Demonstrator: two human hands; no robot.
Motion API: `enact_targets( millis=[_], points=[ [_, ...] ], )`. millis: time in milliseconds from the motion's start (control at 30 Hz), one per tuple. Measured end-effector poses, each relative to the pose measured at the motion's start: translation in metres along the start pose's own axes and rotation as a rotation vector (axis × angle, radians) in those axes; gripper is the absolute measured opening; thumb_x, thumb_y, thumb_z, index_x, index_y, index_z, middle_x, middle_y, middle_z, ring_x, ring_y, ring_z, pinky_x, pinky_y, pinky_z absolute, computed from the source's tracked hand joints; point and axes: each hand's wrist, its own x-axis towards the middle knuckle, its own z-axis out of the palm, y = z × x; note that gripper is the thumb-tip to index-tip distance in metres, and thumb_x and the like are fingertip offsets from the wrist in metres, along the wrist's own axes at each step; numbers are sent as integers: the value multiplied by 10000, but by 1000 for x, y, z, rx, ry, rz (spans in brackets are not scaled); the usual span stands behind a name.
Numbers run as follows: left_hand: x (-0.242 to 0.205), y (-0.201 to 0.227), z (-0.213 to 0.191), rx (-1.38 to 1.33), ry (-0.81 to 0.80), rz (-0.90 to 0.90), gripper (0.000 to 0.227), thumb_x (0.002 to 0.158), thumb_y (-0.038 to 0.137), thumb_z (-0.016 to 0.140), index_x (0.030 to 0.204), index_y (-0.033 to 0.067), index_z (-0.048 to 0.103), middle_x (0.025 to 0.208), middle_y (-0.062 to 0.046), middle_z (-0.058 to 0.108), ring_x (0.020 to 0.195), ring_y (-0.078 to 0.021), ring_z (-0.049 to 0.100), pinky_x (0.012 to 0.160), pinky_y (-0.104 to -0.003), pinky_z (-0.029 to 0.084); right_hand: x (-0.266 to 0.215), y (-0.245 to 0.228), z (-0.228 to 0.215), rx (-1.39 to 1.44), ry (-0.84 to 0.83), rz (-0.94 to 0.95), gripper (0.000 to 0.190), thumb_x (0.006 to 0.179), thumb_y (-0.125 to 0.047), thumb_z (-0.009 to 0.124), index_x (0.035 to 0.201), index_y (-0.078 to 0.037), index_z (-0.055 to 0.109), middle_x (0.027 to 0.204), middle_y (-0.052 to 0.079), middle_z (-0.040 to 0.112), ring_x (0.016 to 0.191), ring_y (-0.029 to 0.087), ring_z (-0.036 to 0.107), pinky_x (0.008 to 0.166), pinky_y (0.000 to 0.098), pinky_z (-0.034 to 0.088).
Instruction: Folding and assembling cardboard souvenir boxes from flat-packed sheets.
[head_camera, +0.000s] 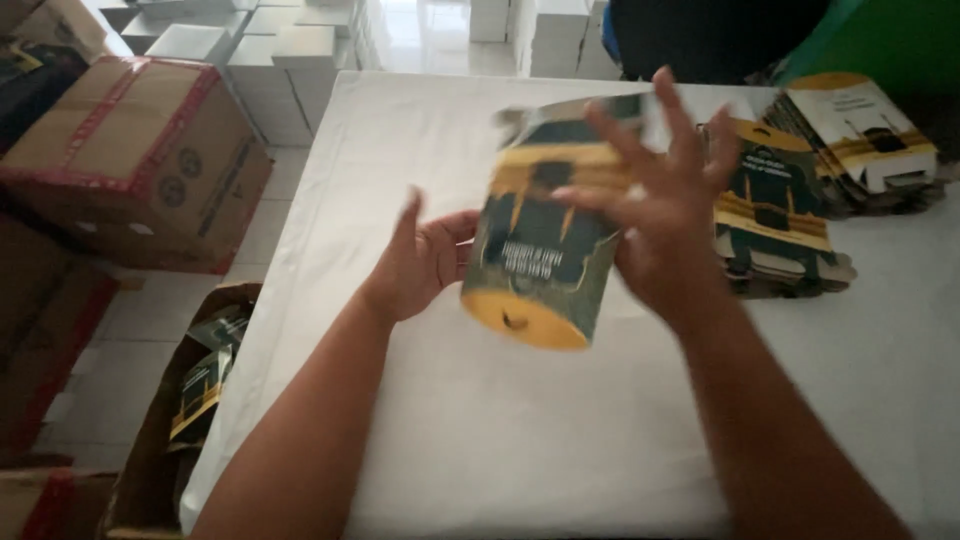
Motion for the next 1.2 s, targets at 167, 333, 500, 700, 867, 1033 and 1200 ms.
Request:
enact_targets(
  millis=[167,333,500,700,867,1033,1200],
  points=[
    [4,-6,27,69,176,205,345,954,165,677,1255,6,624,1217,-185,717,1040,-297,726,913,-412,643,-15,-11,33,24,134,110,416,1079,-373,741,1426,-187,606,1649,177,385,1580,407,187,1287,624,64],
    [6,-8,65,617,458,599,158,1065,178,545,1177,83,605,979,0,641,1007,-173,677,927,-380,572,-26,-30,51,606,291,481,532,1116,-271,403,1564,-6,294,1519,346,431,1434,539,395,1212,678,256],
    [12,-28,54,929,576,873,153,1043,247,574,1111,110,568,876,-40,585,813,-233,638,727,-417,537,-57,-9,83,935,406,712,562,1113,-454,199,1155,-106,638,1134,147,676,1194,313,669,1133,524,449],
    [10,-33,67,822,292,799,550,984,268,683,1427,2,495,1228,-229,648,1163,-359,647,1016,-560,503,-36,-40,63,918,252,807,615,1117,-521,273,1538,-85,375,1510,263,446,1401,482,450,1189,657,342],
    [1,-21,92,1052,311,618,996,938,476,673,1534,-153,182,1477,-459,389,1366,-625,394,1168,-688,294,-48,-39,78,987,292,656,764,1078,-625,259,1601,-69,231,1597,228,330,1482,420,365,1253,592,282],
    [9,-28,68,897,399,807,502,968,252,717,1351,1,511,1157,-163,658,1102,-351,676,987,-512,534,-56,-20,84,912,303,601,680,1115,-569,172,1585,-81,237,1471,223,405,1412,401,421,1244,571,270],
    [6,-22,75,924,430,732,425,987,330,664,1282,46,553,1084,-100,652,1054,-276,676,974,-456,555,-42,-32,76,930,307,611,630,1115,-558,174,1534,-113,327,1351,137,472,1337,315,476,1204,532,315]
  ],
)
